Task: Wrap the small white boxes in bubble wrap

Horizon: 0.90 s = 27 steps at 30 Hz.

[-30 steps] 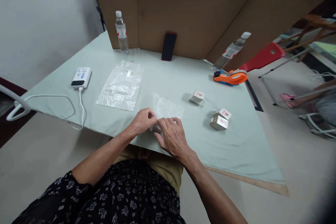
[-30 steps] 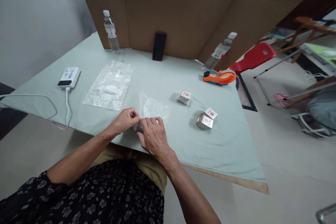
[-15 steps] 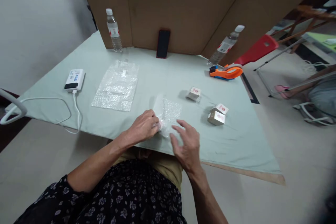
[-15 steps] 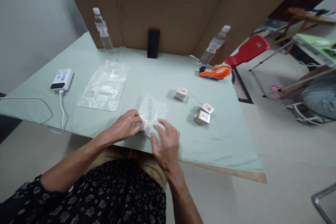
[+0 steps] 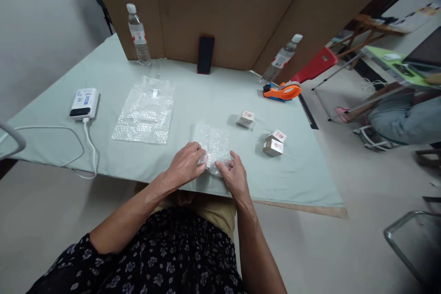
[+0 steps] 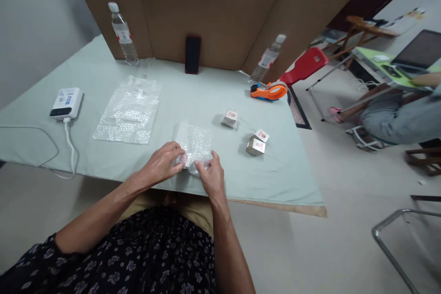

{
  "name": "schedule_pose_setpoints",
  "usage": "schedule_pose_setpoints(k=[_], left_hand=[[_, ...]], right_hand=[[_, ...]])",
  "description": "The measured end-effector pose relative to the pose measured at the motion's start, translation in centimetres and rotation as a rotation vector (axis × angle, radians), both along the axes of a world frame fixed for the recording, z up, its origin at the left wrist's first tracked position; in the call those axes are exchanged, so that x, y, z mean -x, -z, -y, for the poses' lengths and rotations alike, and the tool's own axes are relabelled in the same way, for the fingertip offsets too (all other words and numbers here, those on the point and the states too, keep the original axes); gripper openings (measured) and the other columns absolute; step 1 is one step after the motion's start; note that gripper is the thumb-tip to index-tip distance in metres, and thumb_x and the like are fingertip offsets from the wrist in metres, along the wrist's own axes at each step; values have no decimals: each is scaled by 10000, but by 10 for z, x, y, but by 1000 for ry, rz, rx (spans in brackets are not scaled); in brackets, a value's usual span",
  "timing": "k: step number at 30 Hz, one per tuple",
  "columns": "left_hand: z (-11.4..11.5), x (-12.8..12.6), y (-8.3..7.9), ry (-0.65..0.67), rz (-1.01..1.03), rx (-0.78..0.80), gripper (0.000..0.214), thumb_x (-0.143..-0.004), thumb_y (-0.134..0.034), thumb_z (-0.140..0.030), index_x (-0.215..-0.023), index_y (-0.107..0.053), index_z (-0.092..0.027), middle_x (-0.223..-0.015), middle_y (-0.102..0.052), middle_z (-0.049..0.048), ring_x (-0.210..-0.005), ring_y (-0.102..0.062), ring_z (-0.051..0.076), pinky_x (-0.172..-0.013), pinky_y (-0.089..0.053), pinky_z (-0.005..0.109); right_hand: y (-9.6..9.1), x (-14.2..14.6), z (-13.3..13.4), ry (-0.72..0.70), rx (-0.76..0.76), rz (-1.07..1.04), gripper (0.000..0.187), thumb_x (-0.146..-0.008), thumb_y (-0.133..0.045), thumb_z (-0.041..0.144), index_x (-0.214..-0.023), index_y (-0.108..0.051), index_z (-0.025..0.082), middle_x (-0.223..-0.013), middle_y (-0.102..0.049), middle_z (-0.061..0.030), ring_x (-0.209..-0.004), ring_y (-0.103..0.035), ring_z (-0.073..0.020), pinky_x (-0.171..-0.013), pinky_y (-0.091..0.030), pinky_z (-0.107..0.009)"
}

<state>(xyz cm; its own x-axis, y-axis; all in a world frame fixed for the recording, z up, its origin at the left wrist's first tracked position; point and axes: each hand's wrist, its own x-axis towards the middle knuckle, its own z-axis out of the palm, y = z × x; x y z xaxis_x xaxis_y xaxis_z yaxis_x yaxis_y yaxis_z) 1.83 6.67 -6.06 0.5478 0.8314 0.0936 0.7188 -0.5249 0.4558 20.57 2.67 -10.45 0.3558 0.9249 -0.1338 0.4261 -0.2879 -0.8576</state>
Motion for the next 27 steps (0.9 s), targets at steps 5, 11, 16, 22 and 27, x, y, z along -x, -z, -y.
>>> schedule_pose_setpoints(k=[5,11,16,22,27], left_hand=[[-6,0,-6,27,-39,64,133,-893,-553,-208,-961,-656,-157,-1048,-604,97,-976,-599,224,-865,-523,354],[-9,-5,-9,63,-80,125,143,-895,-553,-218,-971,-651,-147,-1043,-578,96,-930,-606,207,-845,-525,332],[-8,-6,-8,68,-94,157,117,-870,-553,-178,-958,-627,-150,-1047,-559,92,-936,-599,205,-849,-526,335],[-8,-6,-3,66,-57,167,92,-883,-516,-160,-932,-593,-156,-1030,-560,95,-953,-587,217,-879,-527,371],[-7,-6,2,46,0,179,96,-892,-521,-191,-970,-571,-169,-1055,-565,95,-989,-591,227,-901,-528,394]], right_hand=[[5,12,-7,9,-113,-244,746,-707,-683,461,-1332,-504,95,-704,-575,36,-622,-523,-149,-627,-455,-304],[-1,27,-12,-18,-173,-334,608,-736,-683,429,-1247,-582,116,-713,-590,30,-638,-554,-139,-623,-477,-288],[-9,32,-12,-79,-203,-174,545,-780,-644,408,-1243,-621,121,-762,-665,-11,-662,-618,-157,-676,-525,-308],[-23,37,-13,-160,-186,69,469,-836,-564,354,-1234,-657,123,-839,-729,-56,-690,-653,-173,-759,-549,-333],[-31,28,-9,-272,-118,-3,484,-862,-538,380,-1263,-640,130,-903,-738,-67,-693,-651,-162,-715,-553,-307]])
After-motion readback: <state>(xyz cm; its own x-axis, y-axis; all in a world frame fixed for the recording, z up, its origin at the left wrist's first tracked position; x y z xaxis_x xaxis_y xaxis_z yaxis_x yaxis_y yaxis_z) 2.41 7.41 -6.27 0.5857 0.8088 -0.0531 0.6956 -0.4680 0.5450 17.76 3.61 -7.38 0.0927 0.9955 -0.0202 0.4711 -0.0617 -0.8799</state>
